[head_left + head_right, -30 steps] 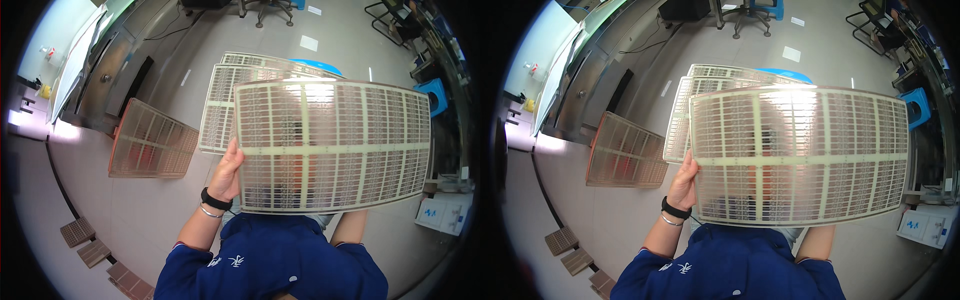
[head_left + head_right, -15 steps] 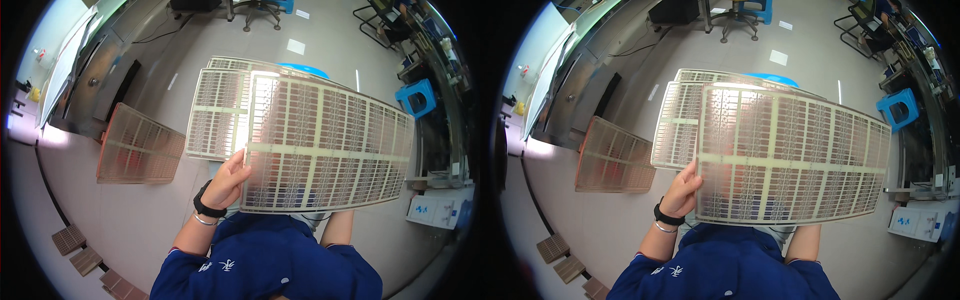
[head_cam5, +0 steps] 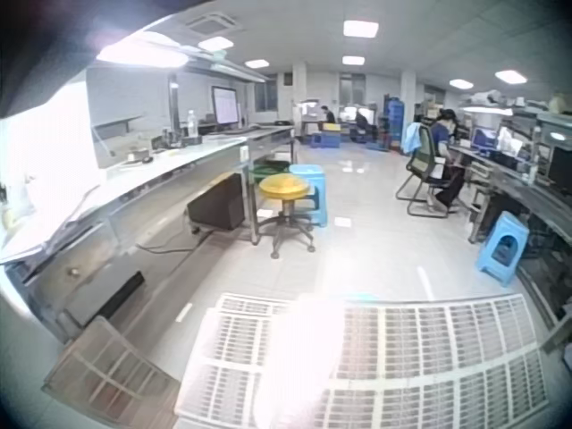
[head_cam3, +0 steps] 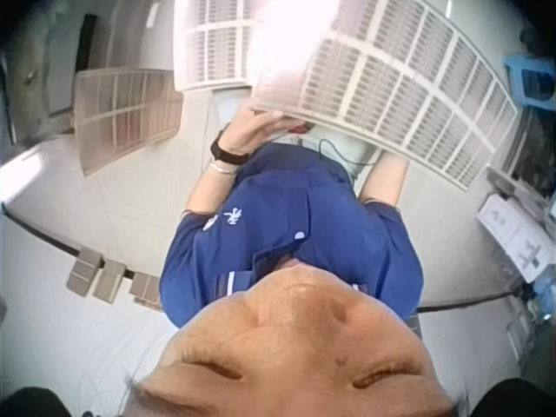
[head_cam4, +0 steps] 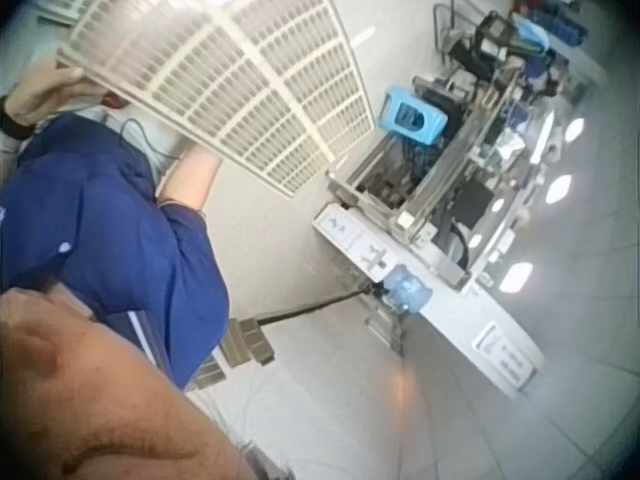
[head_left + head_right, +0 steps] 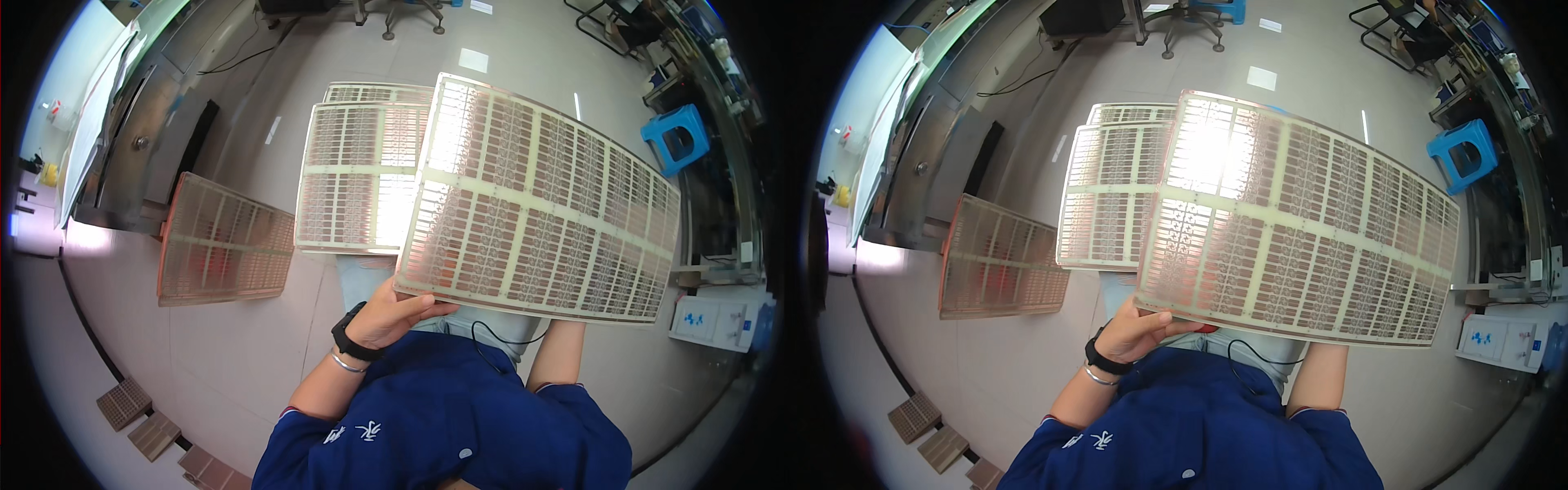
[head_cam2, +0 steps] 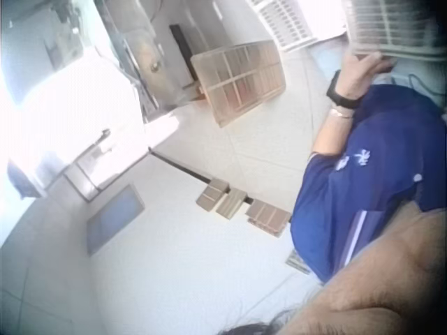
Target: Inspecting metal mesh filters and recording data on an inspection form.
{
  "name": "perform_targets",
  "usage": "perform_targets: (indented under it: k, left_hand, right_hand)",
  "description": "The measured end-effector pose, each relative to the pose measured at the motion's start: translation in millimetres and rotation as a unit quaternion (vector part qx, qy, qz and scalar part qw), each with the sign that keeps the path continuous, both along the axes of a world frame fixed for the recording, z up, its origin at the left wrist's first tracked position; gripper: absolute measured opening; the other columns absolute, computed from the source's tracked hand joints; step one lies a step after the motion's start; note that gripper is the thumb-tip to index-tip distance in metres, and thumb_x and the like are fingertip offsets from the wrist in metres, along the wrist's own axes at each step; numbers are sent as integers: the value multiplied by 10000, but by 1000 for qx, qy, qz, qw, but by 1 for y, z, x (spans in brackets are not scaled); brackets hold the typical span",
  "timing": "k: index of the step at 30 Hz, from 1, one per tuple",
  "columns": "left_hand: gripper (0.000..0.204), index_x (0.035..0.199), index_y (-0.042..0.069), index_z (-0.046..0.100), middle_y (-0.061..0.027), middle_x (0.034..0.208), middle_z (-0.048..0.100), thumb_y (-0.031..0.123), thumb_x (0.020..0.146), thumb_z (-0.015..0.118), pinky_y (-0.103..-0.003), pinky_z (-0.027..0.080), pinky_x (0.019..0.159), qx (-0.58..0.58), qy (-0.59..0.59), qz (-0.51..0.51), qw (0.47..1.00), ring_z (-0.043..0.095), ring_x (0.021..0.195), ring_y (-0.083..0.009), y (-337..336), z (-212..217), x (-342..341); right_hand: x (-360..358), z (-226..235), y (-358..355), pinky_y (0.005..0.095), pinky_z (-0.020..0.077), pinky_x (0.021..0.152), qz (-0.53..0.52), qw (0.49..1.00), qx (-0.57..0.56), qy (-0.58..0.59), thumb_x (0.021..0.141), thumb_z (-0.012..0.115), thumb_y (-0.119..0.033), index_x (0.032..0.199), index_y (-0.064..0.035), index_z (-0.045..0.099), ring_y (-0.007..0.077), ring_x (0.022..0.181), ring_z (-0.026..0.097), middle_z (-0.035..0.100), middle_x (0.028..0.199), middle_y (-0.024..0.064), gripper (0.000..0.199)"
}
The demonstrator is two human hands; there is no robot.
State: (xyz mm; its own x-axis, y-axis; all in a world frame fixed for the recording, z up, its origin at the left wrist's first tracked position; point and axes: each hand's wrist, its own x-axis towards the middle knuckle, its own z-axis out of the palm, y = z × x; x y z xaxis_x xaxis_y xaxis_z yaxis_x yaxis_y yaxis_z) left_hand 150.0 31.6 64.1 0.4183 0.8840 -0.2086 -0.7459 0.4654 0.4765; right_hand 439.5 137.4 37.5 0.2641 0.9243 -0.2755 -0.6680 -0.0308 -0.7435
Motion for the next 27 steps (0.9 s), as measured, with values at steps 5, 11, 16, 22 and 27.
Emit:
perform_targets:
  k: [5,11,16,22,27]
  left_hand:
    - [515,1309,-7,323,-177,1280,451,91,863,562,-418,392,1002,-13,-11,13,1000,457,1186,-289,-2,0,32]
    - [403,1232,-38,414,-171,1264,469,194,915,505,-379,393,1009,-91,-73,72,991,468,1176,-257,-7,-18,48]
    - [321,1154,-7,504,-135,1204,533,222,930,476,-387,426,974,-80,-60,142,985,514,1124,-245,-15,-24,36]
    - [247,1087,11,557,-147,1160,563,179,933,460,-404,453,944,-49,-101,217,970,534,1097,-261,-17,-41,-7]
    - [236,1009,-8,593,-161,1108,589,161,937,445,-395,497,895,-20,-102,291,951,566,1052,-265,-23,-50,-36]
  right_hand:
    - [-7,2,3,316,569,611,-5,1000,7,7,913,437,-358,1111,29,531,206,798,634,597,1008,186,445]
    - [-17,4,6,310,567,602,-21,999,23,11,913,437,-357,1105,27,535,202,784,635,601,998,181,441]
    - [-9,22,12,305,566,594,-43,999,31,3,913,437,-357,1099,26,538,198,772,636,604,989,177,438]
    - [28,44,20,299,565,585,-128,991,13,-20,913,437,-356,1093,24,542,194,758,637,608,979,173,434]
    - [49,46,26,221,524,565,-127,986,49,-91,924,427,-340,1016,-10,589,141,660,601,614,831,86,379]
